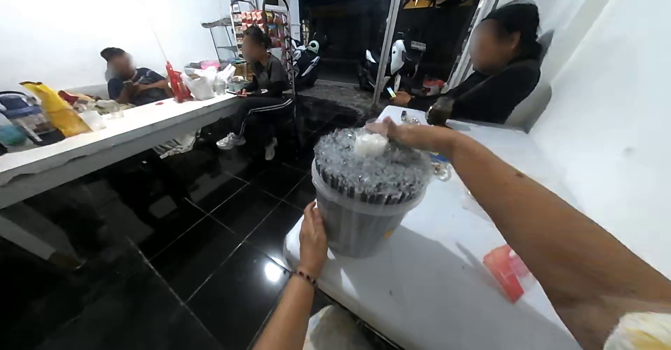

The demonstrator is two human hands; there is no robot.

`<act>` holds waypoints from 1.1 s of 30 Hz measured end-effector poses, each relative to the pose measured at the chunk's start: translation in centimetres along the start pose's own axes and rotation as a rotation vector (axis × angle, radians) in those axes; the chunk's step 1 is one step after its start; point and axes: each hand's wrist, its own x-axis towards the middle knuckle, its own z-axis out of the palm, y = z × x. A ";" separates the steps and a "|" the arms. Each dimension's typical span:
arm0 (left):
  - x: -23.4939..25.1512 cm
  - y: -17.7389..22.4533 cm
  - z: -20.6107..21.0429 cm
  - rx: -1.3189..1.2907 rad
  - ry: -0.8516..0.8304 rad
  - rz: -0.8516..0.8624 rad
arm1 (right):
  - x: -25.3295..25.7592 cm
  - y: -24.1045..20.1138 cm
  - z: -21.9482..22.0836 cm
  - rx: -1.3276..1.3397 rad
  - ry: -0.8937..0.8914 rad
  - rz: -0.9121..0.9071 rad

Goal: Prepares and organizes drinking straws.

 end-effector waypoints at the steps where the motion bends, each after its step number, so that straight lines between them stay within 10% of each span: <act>1: 0.0 -0.1 0.0 0.004 0.002 0.008 | -0.4 0.2 -0.5 0.012 0.023 -0.028; 23: 0.1 0.6 -0.4 0.065 -0.030 0.010 | -9.4 -1.6 5.5 -0.479 0.387 -0.388; 33: 0.1 0.6 -0.3 0.074 -0.039 0.000 | -7.9 -3.9 6.9 -0.556 0.284 -0.520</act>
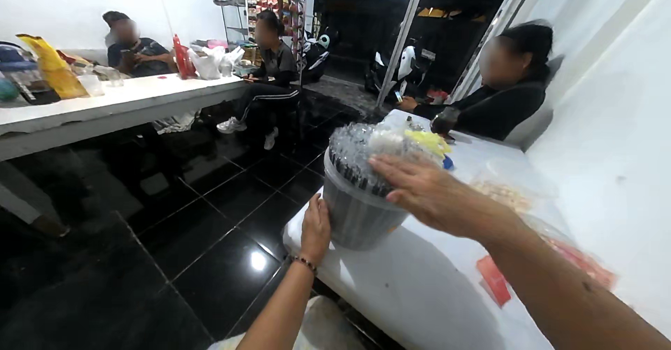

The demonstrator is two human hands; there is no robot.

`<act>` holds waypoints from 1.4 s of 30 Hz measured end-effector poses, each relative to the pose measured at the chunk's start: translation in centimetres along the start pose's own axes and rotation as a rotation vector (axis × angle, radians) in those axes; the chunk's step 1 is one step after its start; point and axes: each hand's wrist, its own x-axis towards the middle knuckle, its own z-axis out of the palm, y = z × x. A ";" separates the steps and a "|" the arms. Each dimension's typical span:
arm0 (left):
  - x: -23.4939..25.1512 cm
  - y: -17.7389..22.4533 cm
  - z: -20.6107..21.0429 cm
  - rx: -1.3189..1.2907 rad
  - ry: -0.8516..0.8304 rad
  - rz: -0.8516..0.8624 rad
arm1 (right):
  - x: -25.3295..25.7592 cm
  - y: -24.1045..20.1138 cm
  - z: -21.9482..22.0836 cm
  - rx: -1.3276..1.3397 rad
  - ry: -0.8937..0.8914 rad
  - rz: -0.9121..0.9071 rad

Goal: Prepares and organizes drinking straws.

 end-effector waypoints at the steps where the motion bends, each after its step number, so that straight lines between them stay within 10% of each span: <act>1: 0.0 0.0 0.0 -0.002 0.000 -0.004 | 0.3 0.1 0.0 0.011 -0.011 -0.015; 6: 0.3 -0.3 -0.1 -0.064 0.020 -0.020 | 2.8 2.9 -2.3 0.034 0.309 -0.008; 12: 2.2 4.3 -4.0 -0.367 0.228 0.037 | 5.2 5.7 -1.0 0.161 0.246 0.152; 17: 5.8 12.2 -7.1 0.041 -0.016 0.469 | 5.5 6.0 0.1 0.298 0.332 0.155; 23: 9.9 16.8 -5.5 0.354 -0.354 0.483 | 5.6 6.3 1.0 0.358 0.441 0.164; 42: 13.3 18.8 -5.3 0.451 -0.391 0.637 | 5.7 6.5 0.7 0.334 0.359 0.143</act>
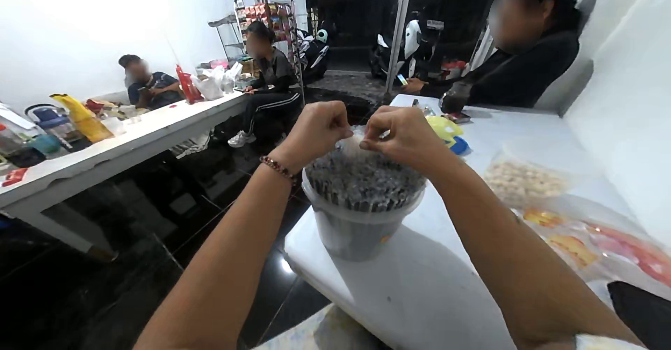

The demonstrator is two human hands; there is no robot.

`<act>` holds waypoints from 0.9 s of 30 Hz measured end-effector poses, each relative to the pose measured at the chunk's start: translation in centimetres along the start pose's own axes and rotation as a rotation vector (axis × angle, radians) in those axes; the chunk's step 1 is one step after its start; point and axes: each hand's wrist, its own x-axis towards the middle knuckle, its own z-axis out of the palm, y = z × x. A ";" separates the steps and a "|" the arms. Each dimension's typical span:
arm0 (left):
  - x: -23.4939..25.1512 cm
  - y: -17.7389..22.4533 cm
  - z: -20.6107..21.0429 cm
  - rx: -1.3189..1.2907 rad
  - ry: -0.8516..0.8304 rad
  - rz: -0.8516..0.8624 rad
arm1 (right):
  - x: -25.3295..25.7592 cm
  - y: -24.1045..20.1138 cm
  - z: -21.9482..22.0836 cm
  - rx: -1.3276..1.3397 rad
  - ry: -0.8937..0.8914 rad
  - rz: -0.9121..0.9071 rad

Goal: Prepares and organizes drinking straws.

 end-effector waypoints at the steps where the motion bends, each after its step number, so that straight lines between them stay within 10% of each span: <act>1: 0.1 0.0 0.1 -0.043 0.000 -0.037 | 0.0 0.0 0.0 0.003 0.001 -0.001; 27: 0.9 0.3 1.4 -0.452 -0.124 -0.392 | 1.4 -1.7 -1.0 -0.046 0.050 0.183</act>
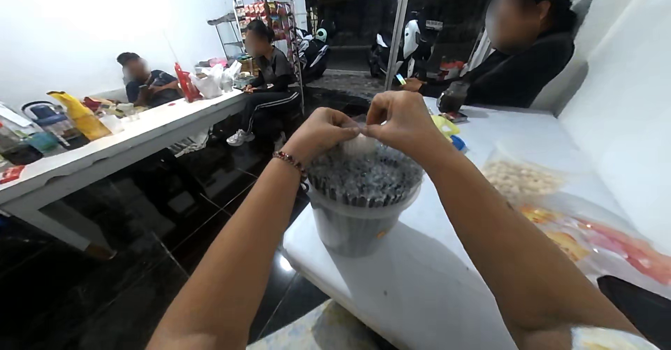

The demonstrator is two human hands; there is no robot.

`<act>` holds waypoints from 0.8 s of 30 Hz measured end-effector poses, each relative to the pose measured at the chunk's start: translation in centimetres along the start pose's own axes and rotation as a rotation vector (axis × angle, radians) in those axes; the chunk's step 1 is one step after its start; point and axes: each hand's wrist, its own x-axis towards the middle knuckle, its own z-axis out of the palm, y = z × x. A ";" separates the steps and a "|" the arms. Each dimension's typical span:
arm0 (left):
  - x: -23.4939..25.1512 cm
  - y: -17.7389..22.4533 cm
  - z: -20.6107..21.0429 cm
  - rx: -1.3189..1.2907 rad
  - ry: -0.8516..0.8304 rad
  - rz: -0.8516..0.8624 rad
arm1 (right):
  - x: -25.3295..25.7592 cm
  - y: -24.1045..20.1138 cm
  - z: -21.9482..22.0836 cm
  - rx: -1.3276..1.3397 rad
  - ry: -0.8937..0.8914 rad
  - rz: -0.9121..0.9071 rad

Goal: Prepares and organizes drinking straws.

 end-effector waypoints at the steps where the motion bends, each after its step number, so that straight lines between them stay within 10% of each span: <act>1: 0.0 0.1 0.1 0.004 0.009 -0.013 | 0.1 -0.1 0.0 -0.002 -0.008 0.030; 24: 0.4 1.2 1.7 -0.031 0.202 -0.189 | 1.4 1.0 0.4 0.367 -0.146 0.422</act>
